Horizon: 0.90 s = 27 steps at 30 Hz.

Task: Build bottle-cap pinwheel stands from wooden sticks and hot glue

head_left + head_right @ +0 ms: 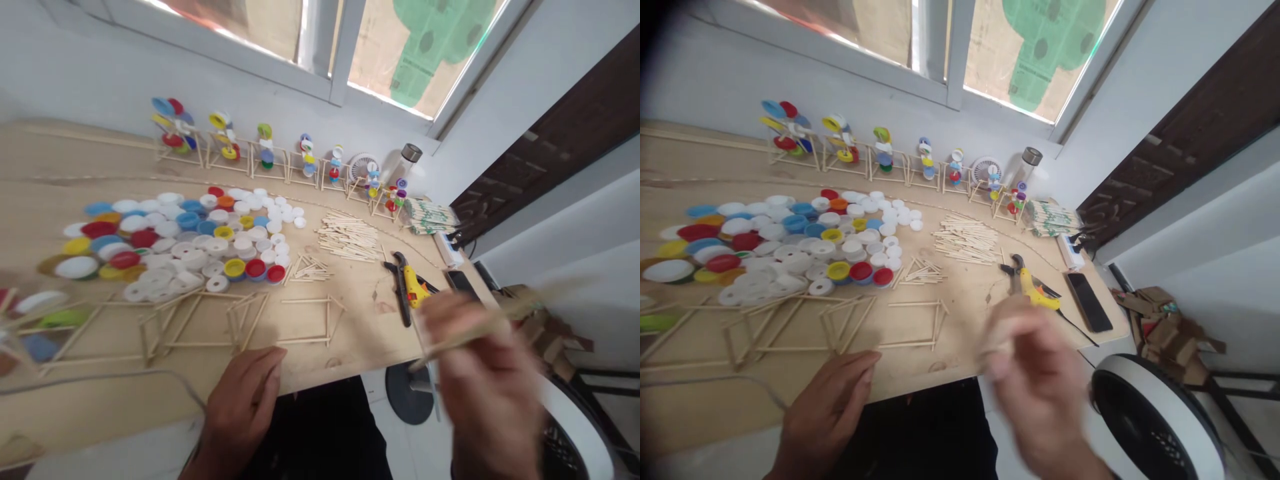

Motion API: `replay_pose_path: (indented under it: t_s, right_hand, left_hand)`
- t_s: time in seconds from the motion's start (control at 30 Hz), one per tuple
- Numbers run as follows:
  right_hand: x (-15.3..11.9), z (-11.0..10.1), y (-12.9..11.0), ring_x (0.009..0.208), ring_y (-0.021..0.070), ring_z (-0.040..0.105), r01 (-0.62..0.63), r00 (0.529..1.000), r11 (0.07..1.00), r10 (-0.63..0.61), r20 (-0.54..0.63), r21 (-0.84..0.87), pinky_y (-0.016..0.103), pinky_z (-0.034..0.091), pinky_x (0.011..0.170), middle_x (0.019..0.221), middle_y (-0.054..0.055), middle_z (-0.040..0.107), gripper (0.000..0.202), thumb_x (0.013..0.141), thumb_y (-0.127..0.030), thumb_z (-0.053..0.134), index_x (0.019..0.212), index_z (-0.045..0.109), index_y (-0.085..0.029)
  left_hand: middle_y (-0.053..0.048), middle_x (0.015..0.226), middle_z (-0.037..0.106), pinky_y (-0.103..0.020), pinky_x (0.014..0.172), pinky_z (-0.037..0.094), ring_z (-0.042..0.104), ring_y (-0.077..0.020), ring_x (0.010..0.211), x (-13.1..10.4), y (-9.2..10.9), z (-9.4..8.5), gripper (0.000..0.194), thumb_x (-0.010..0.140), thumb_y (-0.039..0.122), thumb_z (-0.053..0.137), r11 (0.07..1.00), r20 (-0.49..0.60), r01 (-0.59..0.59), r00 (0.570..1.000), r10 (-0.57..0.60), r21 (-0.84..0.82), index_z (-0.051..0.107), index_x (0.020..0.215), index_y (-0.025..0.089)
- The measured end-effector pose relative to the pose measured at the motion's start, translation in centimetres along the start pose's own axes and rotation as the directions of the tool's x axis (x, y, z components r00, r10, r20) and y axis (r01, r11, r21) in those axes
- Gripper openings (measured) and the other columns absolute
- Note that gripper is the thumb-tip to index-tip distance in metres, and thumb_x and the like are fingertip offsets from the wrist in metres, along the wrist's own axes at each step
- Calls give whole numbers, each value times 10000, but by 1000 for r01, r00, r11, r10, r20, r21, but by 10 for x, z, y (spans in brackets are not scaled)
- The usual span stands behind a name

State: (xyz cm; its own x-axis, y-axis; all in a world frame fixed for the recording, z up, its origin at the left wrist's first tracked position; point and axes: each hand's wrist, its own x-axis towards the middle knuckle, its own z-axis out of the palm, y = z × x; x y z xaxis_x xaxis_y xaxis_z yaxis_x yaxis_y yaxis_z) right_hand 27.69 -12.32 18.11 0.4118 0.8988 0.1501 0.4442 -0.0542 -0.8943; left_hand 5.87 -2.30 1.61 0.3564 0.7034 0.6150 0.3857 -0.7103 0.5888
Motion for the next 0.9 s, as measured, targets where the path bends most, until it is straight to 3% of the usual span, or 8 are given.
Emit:
replay_pose_path:
  t_s: [0.07,0.13,0.23,0.4,0.57,0.73,0.9]
  right_hand:
    - [-12,43,15,690,191,548,-151,978,964,115,172,217,344,452,620,754,19,577,161,848,-436,628,786,588,-293]
    - [-15,75,29,634,151,527,-340,919,902,258,298,265,290,418,587,717,-8,565,212,797,-426,675,779,563,-247]
    - [-14,102,45,636,141,566,-468,853,836,341,396,288,263,415,613,659,-23,581,252,781,-431,656,788,528,-215]
    - [-15,118,56,582,122,549,-474,834,820,301,462,321,244,401,594,603,-42,551,260,774,-427,651,791,522,-202]
    - [-21,126,56,581,112,501,-472,828,823,291,479,315,233,386,588,628,-38,556,246,791,-420,649,800,527,-206]
    - [-23,128,54,599,108,478,-455,861,824,311,402,338,228,387,588,673,-35,539,274,779,-450,664,775,544,-204]
    - [-20,135,54,645,132,572,-429,886,768,256,387,476,248,449,647,665,-18,595,340,771,-512,670,763,537,-199]
  left_hand:
    - [-9,847,731,-258,748,556,695,-150,758,6,10,-10,150,868,197,528,985,22,151,989,-150,-83,662,926,232]
    - [21,837,733,-228,679,560,689,-132,691,15,18,-20,145,879,279,535,925,72,319,948,-311,-205,668,931,259]
    - [37,799,743,-203,596,554,670,-118,616,29,25,-29,179,861,355,569,816,157,457,889,-430,-353,693,959,271]
    - [-19,918,762,-256,618,577,673,-145,638,35,27,-28,320,802,430,637,672,213,576,810,-547,-466,694,1061,252]
    - [-26,769,748,-269,645,580,679,-159,663,30,27,-26,381,741,444,706,503,228,653,711,-665,-567,692,1052,223]
    - [-29,752,738,-278,670,577,692,-176,702,24,28,-24,393,662,421,777,341,311,701,626,-716,-626,699,982,207]
    - [-18,755,726,-241,650,554,683,-170,714,21,34,-22,328,607,402,810,243,417,768,550,-723,-592,703,850,209]
